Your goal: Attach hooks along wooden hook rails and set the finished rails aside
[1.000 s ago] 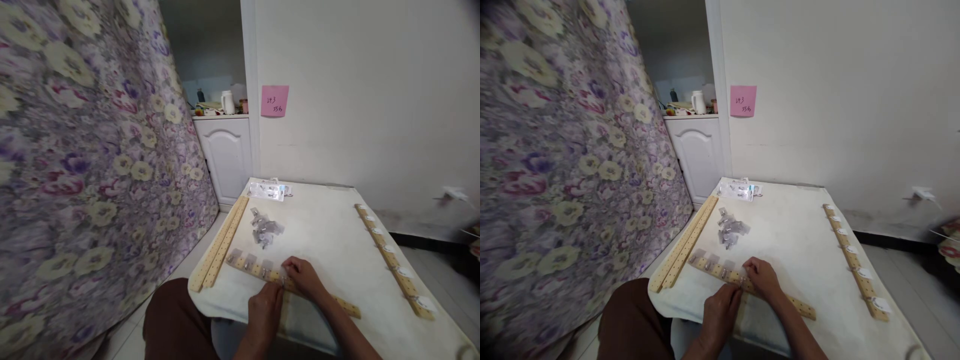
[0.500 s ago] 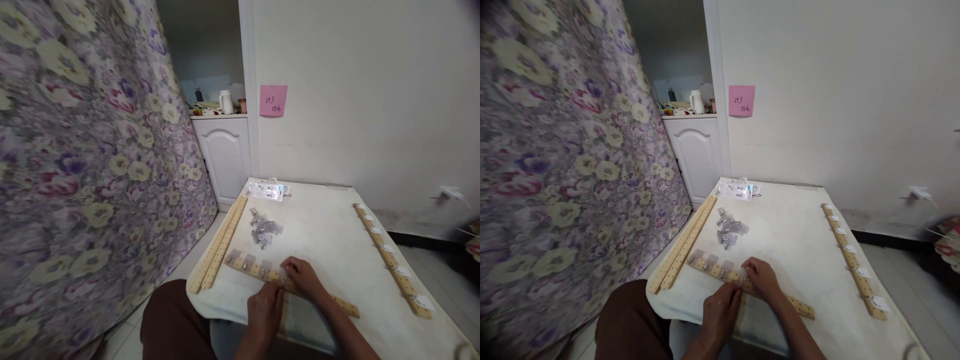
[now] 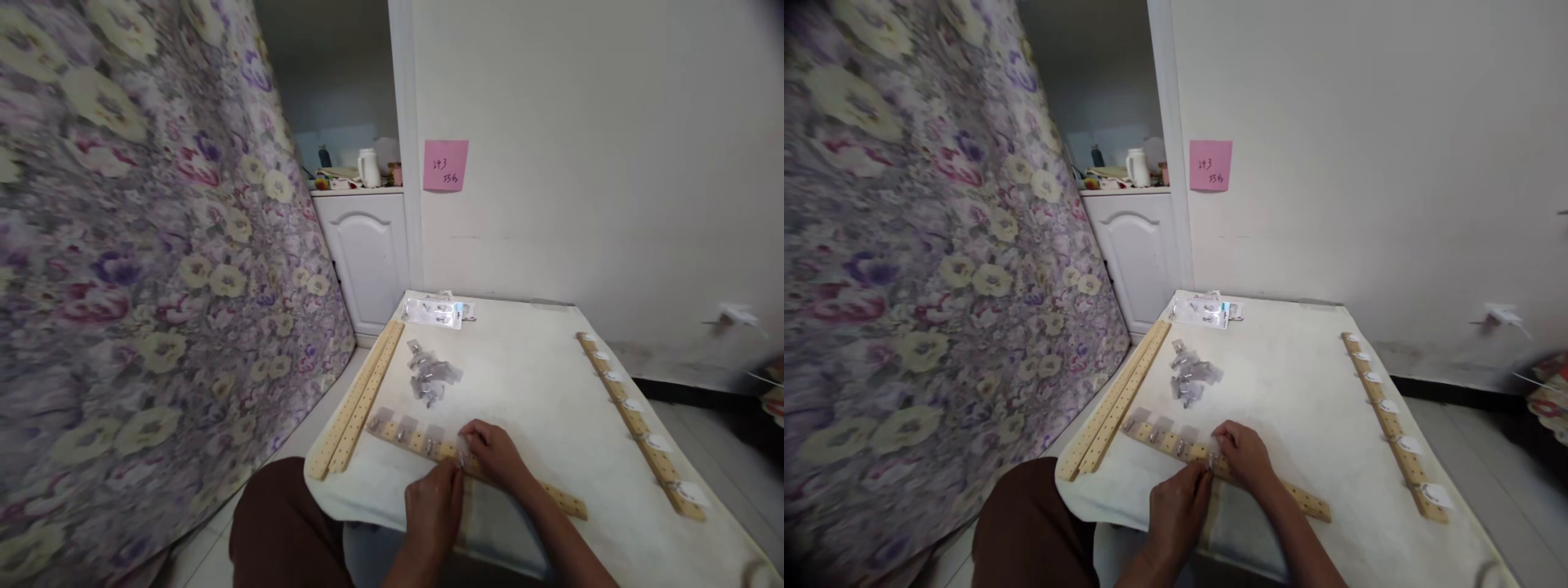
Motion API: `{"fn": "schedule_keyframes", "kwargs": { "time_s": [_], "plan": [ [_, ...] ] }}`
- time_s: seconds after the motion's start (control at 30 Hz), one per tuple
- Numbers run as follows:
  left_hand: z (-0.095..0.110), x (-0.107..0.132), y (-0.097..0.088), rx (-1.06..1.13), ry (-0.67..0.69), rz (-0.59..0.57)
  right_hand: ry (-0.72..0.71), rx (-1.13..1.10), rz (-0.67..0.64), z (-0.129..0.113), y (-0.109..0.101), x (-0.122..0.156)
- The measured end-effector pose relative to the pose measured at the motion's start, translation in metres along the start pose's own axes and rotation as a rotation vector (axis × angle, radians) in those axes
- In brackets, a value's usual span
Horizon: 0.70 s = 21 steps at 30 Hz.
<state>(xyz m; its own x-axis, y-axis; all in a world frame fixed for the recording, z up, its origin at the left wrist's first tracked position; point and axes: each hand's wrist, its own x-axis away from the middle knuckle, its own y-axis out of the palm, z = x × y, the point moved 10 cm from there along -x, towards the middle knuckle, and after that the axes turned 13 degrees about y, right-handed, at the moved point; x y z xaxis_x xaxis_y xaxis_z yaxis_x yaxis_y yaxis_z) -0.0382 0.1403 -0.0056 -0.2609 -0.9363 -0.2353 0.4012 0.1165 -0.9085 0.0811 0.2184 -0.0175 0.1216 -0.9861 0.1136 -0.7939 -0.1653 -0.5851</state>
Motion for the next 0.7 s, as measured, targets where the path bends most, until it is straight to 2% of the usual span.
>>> {"fn": "schedule_keyframes", "kwargs": {
  "time_s": [0.37, 0.7],
  "plan": [
    [-0.0013, 0.0003, 0.0023, -0.015, -0.021, -0.030, 0.019, -0.005, -0.005, 0.0034, 0.0028, 0.0009],
    [0.0002, 0.0000, -0.0017, 0.027, -0.004, 0.008, 0.061, -0.015, -0.014, 0.0072, 0.0035, -0.0001]
  ]
}}
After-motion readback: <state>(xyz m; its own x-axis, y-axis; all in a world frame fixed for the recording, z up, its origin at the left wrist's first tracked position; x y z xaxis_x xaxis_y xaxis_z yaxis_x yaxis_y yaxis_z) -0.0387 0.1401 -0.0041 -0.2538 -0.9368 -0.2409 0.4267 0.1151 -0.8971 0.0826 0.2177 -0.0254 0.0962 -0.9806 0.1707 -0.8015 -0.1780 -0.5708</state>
